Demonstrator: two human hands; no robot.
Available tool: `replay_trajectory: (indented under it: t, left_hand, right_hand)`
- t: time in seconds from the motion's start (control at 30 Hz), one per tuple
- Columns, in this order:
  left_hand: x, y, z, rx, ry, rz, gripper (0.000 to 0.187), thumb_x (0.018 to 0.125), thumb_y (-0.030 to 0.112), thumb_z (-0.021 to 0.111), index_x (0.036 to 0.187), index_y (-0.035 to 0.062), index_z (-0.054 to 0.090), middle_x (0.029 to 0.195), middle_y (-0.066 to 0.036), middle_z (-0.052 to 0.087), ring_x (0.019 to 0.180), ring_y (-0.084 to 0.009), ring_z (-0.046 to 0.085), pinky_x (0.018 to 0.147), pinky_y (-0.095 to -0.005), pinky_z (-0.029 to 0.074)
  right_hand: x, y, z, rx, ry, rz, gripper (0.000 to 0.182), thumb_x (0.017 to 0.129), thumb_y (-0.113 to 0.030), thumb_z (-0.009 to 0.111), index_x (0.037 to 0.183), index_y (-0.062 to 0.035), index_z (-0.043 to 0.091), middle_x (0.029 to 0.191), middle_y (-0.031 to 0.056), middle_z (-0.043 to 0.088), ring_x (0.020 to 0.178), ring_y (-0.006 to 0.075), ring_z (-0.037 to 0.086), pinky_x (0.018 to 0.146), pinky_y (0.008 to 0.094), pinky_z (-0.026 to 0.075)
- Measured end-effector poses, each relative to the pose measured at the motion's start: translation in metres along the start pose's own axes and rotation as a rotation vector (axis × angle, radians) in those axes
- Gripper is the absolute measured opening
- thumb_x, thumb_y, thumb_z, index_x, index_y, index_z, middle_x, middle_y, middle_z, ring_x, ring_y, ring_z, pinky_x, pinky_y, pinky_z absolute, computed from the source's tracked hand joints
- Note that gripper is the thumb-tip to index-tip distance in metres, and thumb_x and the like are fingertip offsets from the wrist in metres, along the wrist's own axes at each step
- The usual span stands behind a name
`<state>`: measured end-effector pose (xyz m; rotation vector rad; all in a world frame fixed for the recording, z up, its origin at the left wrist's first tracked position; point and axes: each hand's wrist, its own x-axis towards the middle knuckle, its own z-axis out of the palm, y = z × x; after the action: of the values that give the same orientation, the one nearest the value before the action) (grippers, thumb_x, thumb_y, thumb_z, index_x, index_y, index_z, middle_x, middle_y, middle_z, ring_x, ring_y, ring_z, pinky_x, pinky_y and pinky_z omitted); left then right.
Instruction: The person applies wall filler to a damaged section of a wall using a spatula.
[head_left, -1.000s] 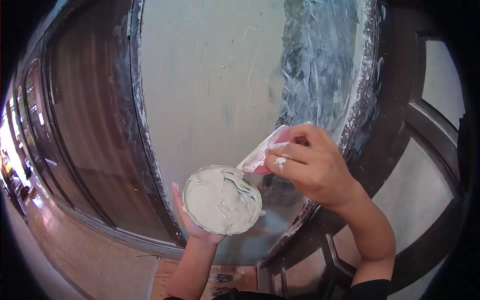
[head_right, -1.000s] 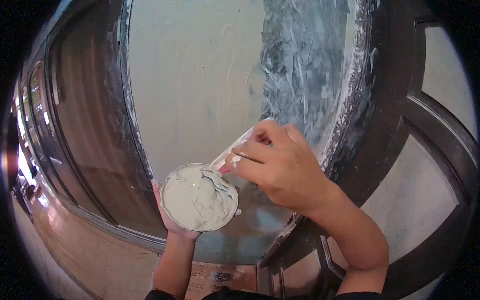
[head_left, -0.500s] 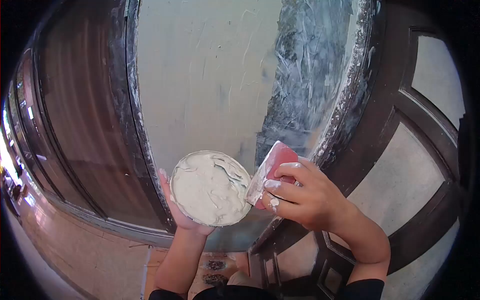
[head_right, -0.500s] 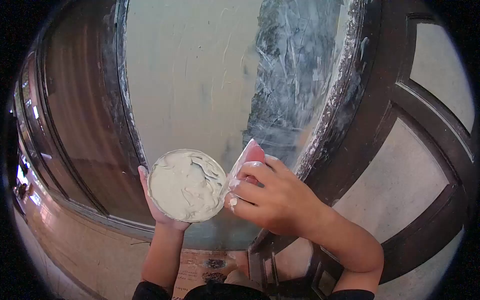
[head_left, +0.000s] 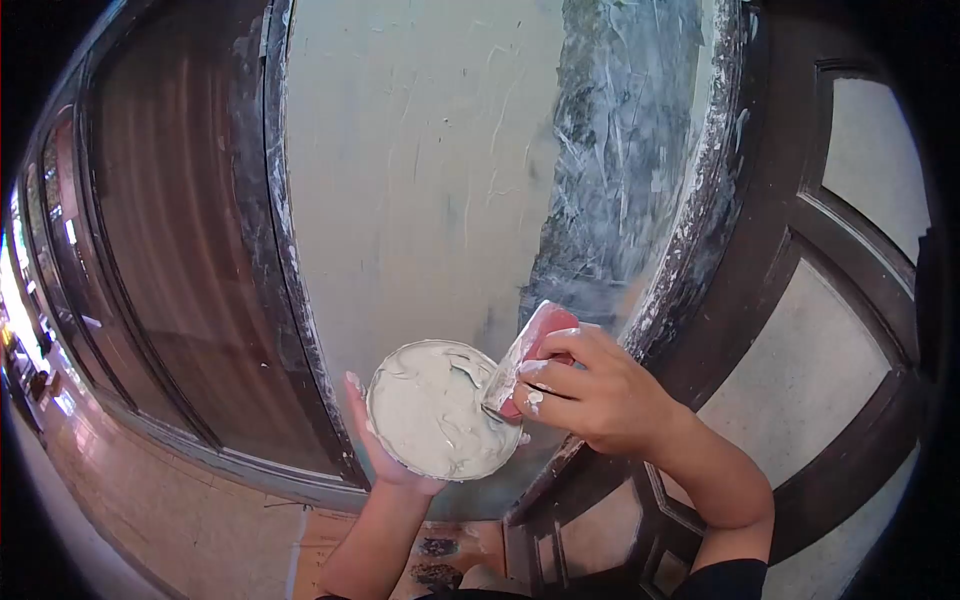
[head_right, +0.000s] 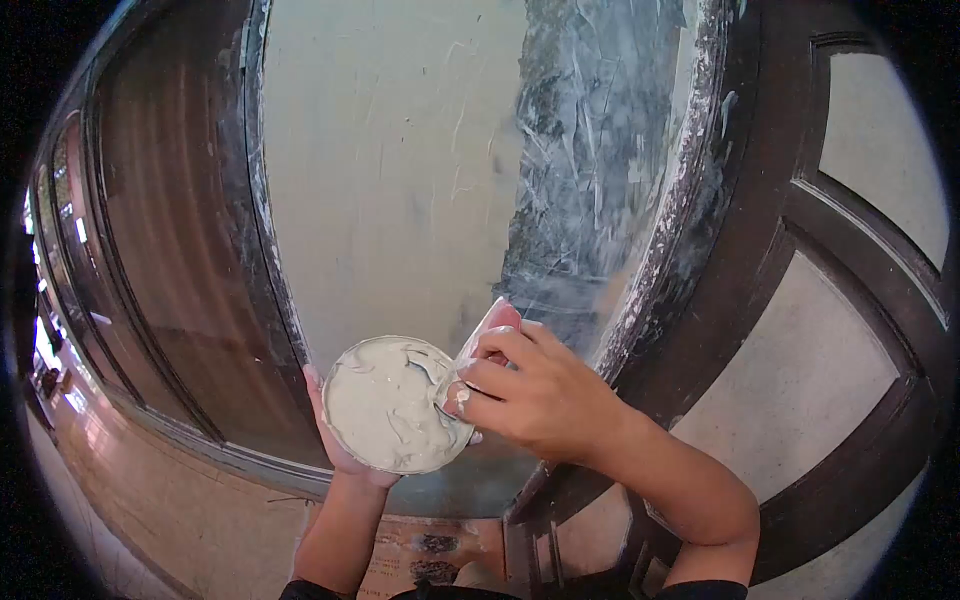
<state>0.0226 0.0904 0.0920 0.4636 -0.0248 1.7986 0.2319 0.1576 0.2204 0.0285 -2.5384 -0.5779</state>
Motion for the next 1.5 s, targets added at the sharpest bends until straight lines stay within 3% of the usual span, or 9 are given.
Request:
replay_trajectory:
  t: [0.33,0.4,0.53,0.63,0.8,1.1,1.33,1.47,1.5]
  left_hand:
    - [0.02,-0.03,0.007,-0.032,-0.012,-0.076,0.095,0.096,0.08,0.026,0.149,0.0029,0.045,0.148,-0.021,0.052,0.13,-0.0398,0.056,0.11,-0.0549,0.045]
    - [0.026,-0.035,0.009,-0.03,-0.017,-0.088,0.095,0.096,0.08,0.026,0.149,0.003,0.046,0.148,-0.021,0.052,0.13,-0.0399,0.055,0.11,-0.0553,0.045]
    - [0.045,-0.04,0.008,-0.081,0.024,-0.087,0.097,0.095,0.081,0.023,0.151,0.0041,0.044,0.15,-0.022,0.049,0.132,-0.0423,0.053,0.108,-0.061,0.045]
    - [0.058,-0.042,0.014,0.032,-0.063,-0.091,0.098,0.095,0.081,0.021,0.152,0.004,0.042,0.151,-0.02,0.049,0.136,-0.0385,0.051,0.114,-0.054,0.041]
    - [0.078,-0.042,0.037,0.015,-0.305,-0.209,0.109,0.086,0.091,0.021,0.156,0.0084,0.035,0.153,-0.025,0.044,0.134,-0.0552,0.045,0.106,-0.0732,0.039]
    - [0.087,-0.038,0.031,-0.032,-0.218,-0.226,0.117,0.079,0.096,0.028,0.159,0.0102,0.029,0.157,-0.031,0.034,0.135,-0.0665,0.035,0.096,-0.0854,0.035]
    - [0.089,-0.016,0.022,0.005,-0.285,-0.151,0.114,0.08,0.096,0.024,0.158,0.013,0.034,0.158,-0.025,0.036,0.138,-0.0594,0.038,0.105,-0.0817,0.032]
    - [0.092,-0.005,0.008,0.146,-0.011,0.042,0.112,0.081,0.094,0.026,0.156,0.0124,0.036,0.157,-0.026,0.037,0.135,-0.0591,0.041,0.102,-0.0824,0.033]
    - [0.09,-0.003,0.013,0.159,-0.106,0.011,0.112,0.081,0.095,0.027,0.157,0.0126,0.036,0.156,-0.027,0.037,0.134,-0.0613,0.041,0.098,-0.0868,0.032]
  right_hand:
    - [-0.017,0.021,-0.006,-0.029,0.032,0.093,0.02,0.086,-0.017,0.064,0.103,-0.0189,0.075,0.106,-0.0014,0.066,0.108,0.0226,0.059,0.091,0.0399,0.046]
    - [-0.015,0.027,-0.009,-0.004,0.136,0.105,0.023,0.075,-0.012,0.072,0.097,-0.0099,0.072,0.101,0.0022,0.069,0.099,0.0251,0.063,0.084,0.0386,0.049]
    - [-0.014,0.047,-0.015,-0.077,0.12,0.15,0.018,0.084,-0.018,0.067,0.1,-0.0194,0.075,0.1,-0.0048,0.066,0.101,0.0196,0.059,0.083,0.0365,0.045]
    - [-0.007,0.068,-0.017,-0.119,0.171,0.173,0.015,0.083,-0.019,0.069,0.097,-0.0172,0.073,0.093,-0.0034,0.064,0.091,0.0191,0.059,0.073,0.037,0.045]
    - [0.011,0.1,-0.024,-0.198,0.26,0.22,0.015,0.084,-0.017,0.072,0.098,-0.0125,0.069,0.083,0.0028,0.059,0.083,0.0252,0.059,0.064,0.0396,0.047]
    - [0.058,0.191,-0.065,-0.249,0.398,0.678,0.036,0.095,-0.037,0.066,0.107,-0.0037,0.062,0.1,0.0215,0.071,0.092,0.0449,0.067,0.079,0.0501,0.053]
    - [0.108,0.258,-0.112,-0.264,0.608,0.616,0.049,0.093,-0.046,0.067,0.103,0.0016,0.062,0.095,0.0284,0.071,0.092,0.0466,0.068,0.081,0.0506,0.053]
    - [0.134,0.292,-0.135,-0.324,0.712,0.645,0.058,0.092,-0.052,0.066,0.11,0.0033,0.063,0.101,0.0299,0.071,0.097,0.0475,0.068,0.086,0.0495,0.054]
    - [0.14,0.3,-0.142,-0.324,0.701,0.687,0.064,0.092,-0.058,0.062,0.115,0.0019,0.063,0.105,0.0289,0.072,0.104,0.0464,0.068,0.093,0.0505,0.051]
